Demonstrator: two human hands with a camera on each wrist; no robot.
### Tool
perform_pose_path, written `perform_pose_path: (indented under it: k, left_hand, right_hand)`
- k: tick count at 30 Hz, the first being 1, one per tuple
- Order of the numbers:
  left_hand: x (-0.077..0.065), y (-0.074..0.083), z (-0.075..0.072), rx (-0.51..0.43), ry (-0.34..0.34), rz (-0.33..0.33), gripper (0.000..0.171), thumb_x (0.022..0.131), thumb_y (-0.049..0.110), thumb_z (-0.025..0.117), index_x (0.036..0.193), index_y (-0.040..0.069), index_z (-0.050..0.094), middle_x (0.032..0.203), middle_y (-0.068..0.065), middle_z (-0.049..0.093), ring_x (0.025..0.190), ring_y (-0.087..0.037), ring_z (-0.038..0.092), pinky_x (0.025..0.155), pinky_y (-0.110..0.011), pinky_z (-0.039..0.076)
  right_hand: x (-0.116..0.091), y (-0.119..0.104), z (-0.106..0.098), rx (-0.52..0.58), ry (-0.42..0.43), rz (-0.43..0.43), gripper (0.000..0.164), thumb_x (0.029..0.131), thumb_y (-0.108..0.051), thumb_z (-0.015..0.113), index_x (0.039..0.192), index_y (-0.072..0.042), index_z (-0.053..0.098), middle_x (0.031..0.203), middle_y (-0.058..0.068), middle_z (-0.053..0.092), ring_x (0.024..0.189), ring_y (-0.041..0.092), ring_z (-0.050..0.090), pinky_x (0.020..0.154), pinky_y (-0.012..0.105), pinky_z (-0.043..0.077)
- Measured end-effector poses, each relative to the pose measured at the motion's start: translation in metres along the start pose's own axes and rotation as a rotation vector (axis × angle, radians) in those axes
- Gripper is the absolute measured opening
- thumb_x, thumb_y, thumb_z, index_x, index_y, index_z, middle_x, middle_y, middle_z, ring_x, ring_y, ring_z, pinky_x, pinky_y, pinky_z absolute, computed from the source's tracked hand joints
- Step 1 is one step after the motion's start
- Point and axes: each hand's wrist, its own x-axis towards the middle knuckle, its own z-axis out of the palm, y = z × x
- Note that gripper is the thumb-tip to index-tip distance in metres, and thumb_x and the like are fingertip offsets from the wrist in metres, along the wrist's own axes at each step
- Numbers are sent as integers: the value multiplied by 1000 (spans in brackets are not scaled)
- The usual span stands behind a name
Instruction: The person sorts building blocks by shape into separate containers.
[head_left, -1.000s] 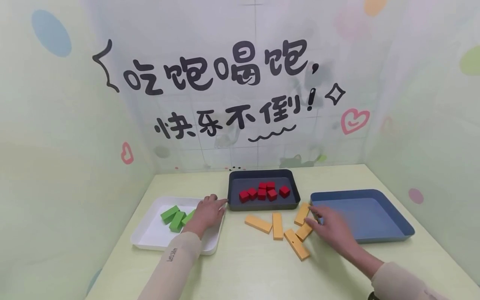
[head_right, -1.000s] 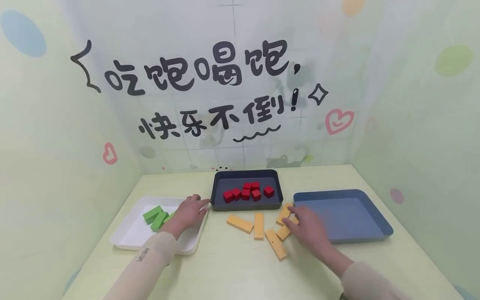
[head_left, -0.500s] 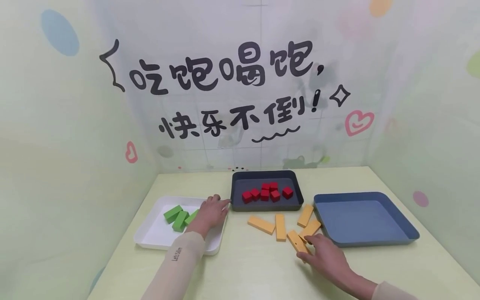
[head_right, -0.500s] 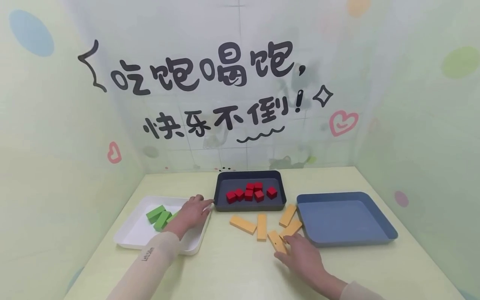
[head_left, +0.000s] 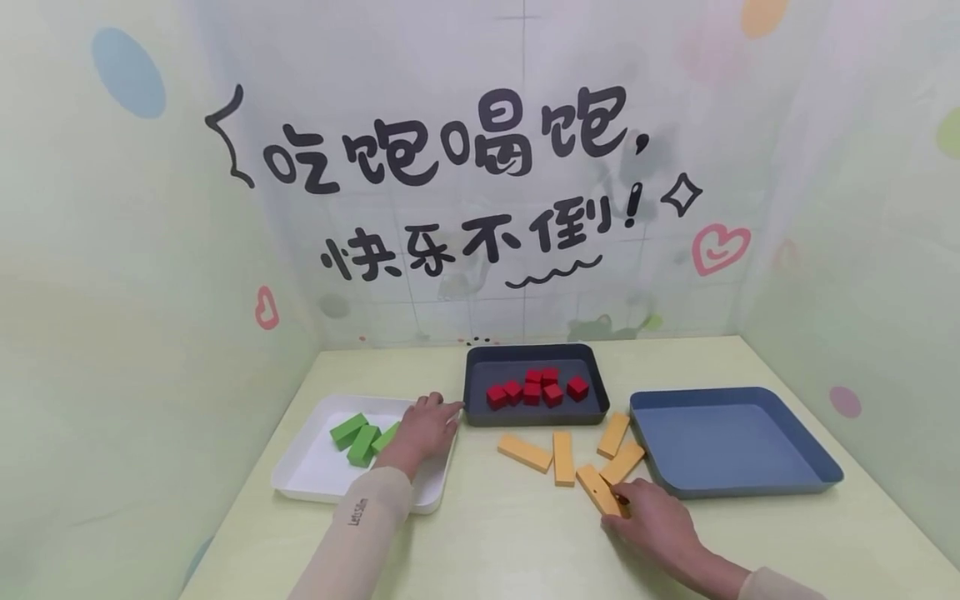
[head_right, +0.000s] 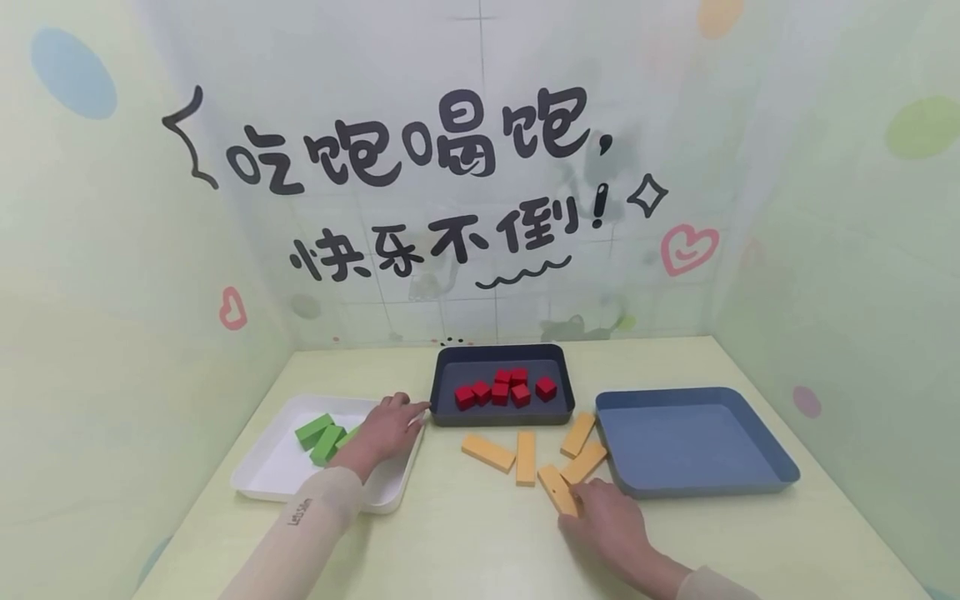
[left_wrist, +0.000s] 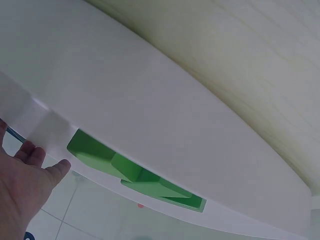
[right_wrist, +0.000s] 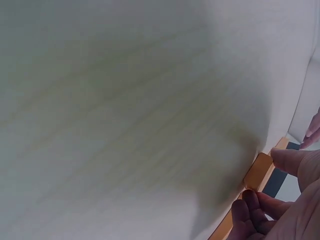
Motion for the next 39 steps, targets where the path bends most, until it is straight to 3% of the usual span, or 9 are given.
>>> perform_pose_path:
  k: [12, 21, 33, 39]
  left_hand:
    - [0, 0, 1, -2, 13, 0, 42, 103, 26, 51, 144, 17, 53, 135, -19, 48, 128, -39, 43, 105, -59, 35]
    - [-2, 1, -1, -8, -2, -1, 42, 103, 27, 51, 144, 17, 53, 135, -19, 48, 128, -39, 43, 106, -59, 35]
    - [-3, 2, 0, 1, 10, 2, 42, 103, 26, 52, 143, 17, 54, 132, -17, 50, 127, -38, 44, 105, -58, 36]
    - [-2, 1, 1, 4, 20, 2, 41, 103, 27, 52, 143, 17, 55, 131, -17, 50, 126, -38, 45, 104, -58, 37]
  right_hand:
    - [0, 7, 0, -23, 30, -22, 32, 75, -26, 80, 103, -9, 75, 71, -3, 51, 63, 15, 41, 53, 32, 32]
    - [-1, 9, -6, 4, 30, -5, 32, 78, -25, 79, 105, -9, 75, 82, -2, 60, 68, 13, 46, 56, 32, 40]
    - [-4, -3, -33, 150, 53, 14, 37, 78, -24, 76, 110, -8, 74, 94, -1, 65, 79, 13, 54, 66, 35, 48]
    - [5, -3, -51, 252, 87, 36, 43, 82, -22, 74, 119, -1, 69, 95, 4, 65, 74, 15, 51, 58, 30, 43]
